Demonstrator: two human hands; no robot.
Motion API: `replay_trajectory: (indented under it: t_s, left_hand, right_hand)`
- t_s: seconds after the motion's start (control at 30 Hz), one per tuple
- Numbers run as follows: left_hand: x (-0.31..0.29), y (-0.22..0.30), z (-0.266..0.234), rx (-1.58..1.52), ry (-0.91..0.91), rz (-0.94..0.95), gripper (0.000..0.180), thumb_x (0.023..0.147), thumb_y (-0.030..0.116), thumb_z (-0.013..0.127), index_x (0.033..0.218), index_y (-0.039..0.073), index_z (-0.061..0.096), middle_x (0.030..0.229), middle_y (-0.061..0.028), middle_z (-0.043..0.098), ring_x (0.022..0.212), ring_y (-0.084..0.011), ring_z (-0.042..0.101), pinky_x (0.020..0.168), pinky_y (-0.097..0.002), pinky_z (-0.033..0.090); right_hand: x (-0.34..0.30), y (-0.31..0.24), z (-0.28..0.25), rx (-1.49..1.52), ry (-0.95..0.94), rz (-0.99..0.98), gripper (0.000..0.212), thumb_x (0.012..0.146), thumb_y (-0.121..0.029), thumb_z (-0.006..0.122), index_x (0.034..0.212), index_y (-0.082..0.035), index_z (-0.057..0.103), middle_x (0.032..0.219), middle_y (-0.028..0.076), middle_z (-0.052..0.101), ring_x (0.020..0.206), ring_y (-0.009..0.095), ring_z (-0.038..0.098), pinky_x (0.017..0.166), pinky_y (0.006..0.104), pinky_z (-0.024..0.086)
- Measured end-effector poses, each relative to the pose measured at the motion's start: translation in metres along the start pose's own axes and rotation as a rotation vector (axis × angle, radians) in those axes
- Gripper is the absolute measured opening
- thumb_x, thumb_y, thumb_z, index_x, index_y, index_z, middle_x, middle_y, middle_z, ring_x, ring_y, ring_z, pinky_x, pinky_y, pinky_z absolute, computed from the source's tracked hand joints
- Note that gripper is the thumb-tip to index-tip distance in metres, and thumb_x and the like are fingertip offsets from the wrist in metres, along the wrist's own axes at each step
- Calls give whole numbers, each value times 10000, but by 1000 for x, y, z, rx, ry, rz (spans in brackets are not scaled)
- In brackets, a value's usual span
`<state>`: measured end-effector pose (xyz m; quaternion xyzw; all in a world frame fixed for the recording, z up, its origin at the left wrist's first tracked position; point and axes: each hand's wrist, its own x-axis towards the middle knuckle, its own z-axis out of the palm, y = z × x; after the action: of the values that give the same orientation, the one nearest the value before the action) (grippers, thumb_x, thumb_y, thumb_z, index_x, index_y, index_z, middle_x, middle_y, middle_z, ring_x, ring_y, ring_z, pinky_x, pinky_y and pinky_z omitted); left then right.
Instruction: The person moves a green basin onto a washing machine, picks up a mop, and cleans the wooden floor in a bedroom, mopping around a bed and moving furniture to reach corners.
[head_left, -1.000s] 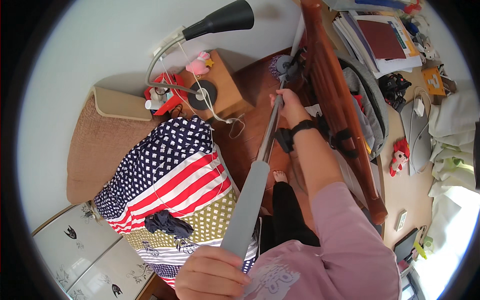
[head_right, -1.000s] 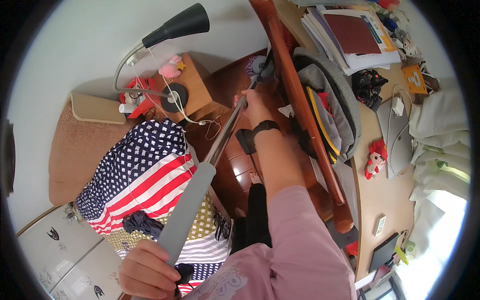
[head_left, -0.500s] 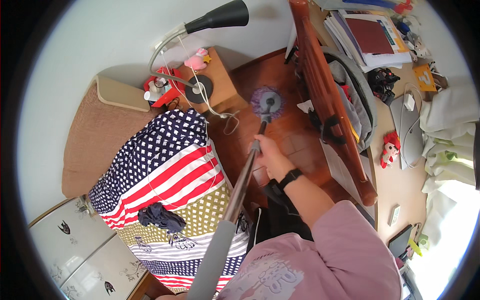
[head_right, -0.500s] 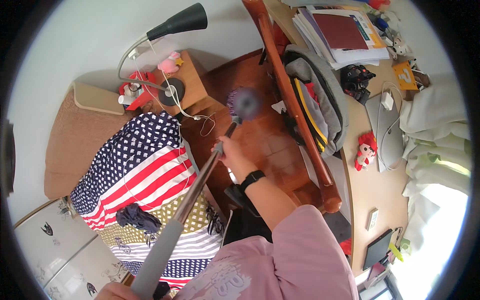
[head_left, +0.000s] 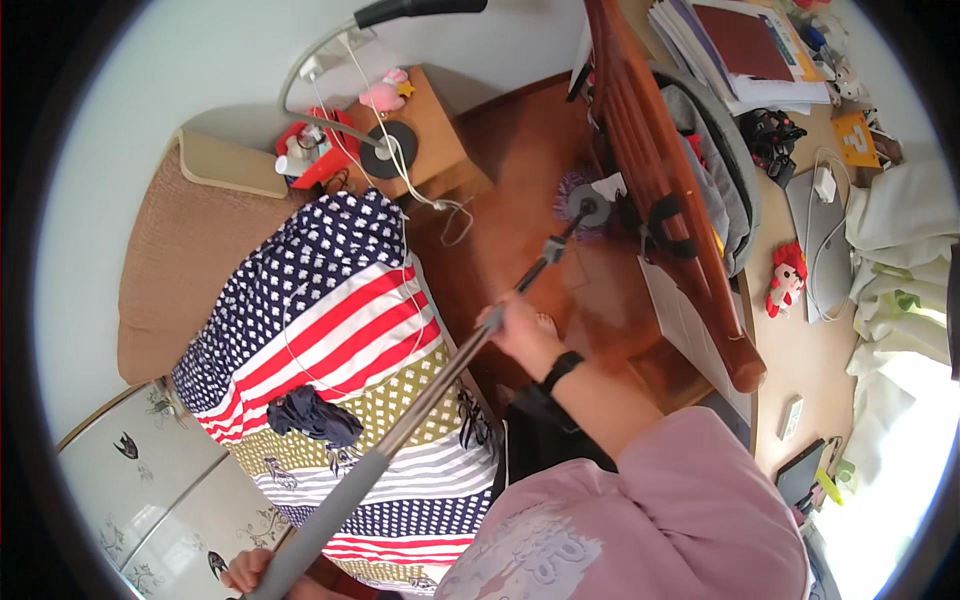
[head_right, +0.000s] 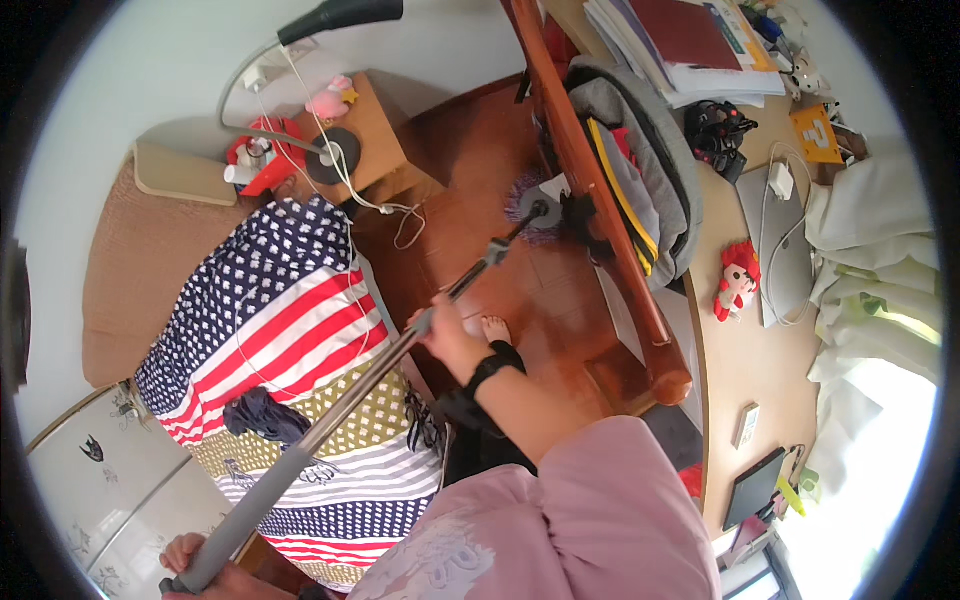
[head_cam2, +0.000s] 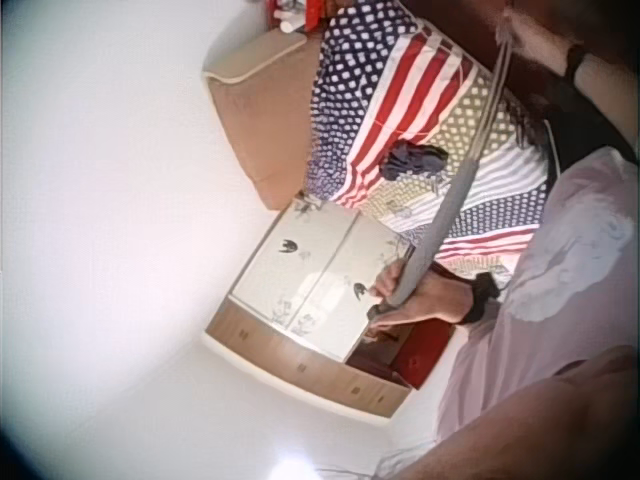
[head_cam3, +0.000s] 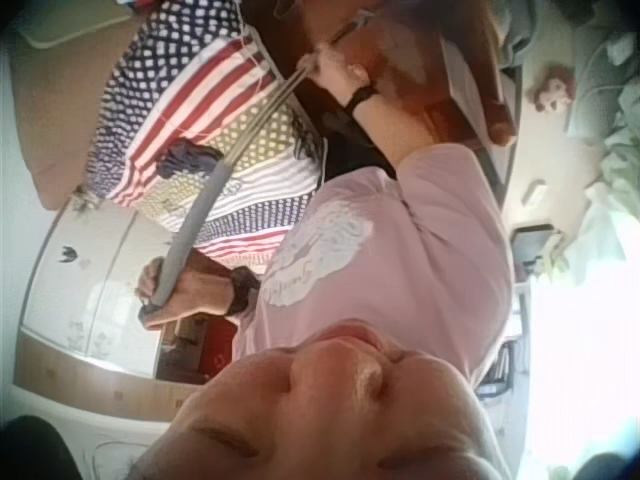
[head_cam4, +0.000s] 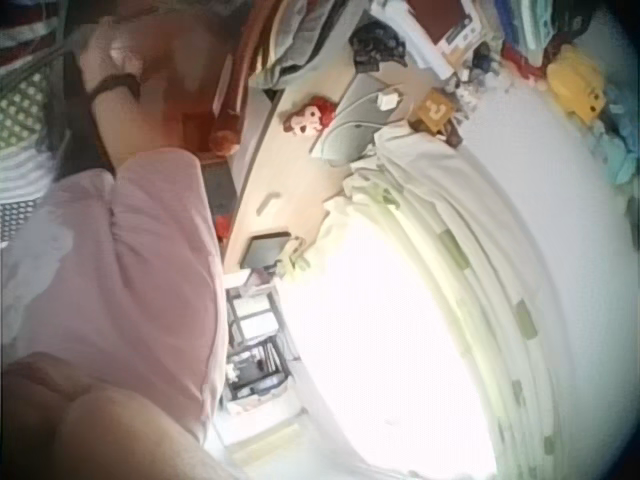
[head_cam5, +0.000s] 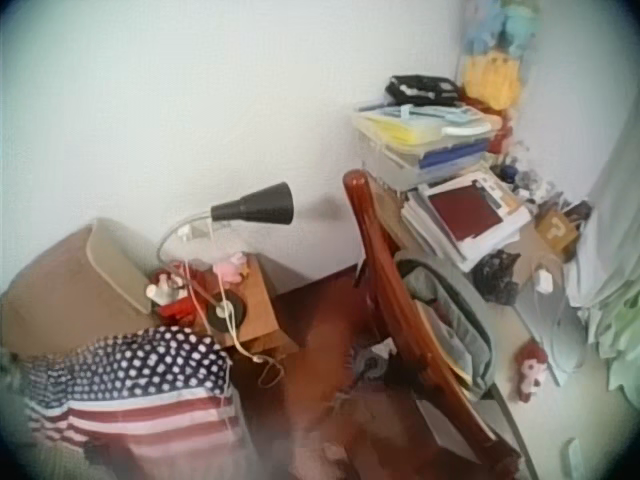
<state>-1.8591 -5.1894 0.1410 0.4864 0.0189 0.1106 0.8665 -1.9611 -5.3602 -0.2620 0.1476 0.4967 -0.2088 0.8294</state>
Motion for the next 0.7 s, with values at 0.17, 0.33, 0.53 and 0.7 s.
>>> replay_trajectory:
  t_s: [0.17, 0.33, 0.53, 0.7]
  left_hand:
    - [19, 9, -41, -7, -240, -53, 650, 542, 751, 564, 542, 147, 323, 497, 27, 332, 454, -103, 347, 420, -210, 301]
    - [24, -31, -58, -195, -247, -211, 706, 466, 807, 548, 558, 134, 357, 510, 44, 346, 461, -97, 362, 421, -193, 294]
    - [24, -79, -142, -128, -296, -281, 662, 620, 742, 480, 643, 105, 298, 591, 14, 280, 555, -99, 311, 566, -223, 277]
    - [59, -134, -244, 90, 123, -174, 521, 677, 512, 529, 751, 24, 361, 712, -60, 360, 693, -176, 410, 690, -305, 361]
  right_hand:
    - [5, 27, 4, -12, 8, 68, 148, 809, -138, 531, 751, -78, 409, 582, 51, 439, 535, 202, 466, 514, 343, 410]
    - [44, 3, -11, 37, -129, -1, 102, 786, -120, 507, 722, -89, 434, 608, 42, 469, 554, 196, 468, 570, 362, 409]
    - [77, -16, -35, -82, -51, -62, 161, 785, -150, 495, 668, -91, 402, 592, 28, 427, 556, 177, 448, 549, 306, 388]
    - [133, -13, -77, -200, 155, -68, 84, 793, -95, 508, 752, -70, 439, 633, 74, 458, 538, 233, 484, 571, 419, 463]
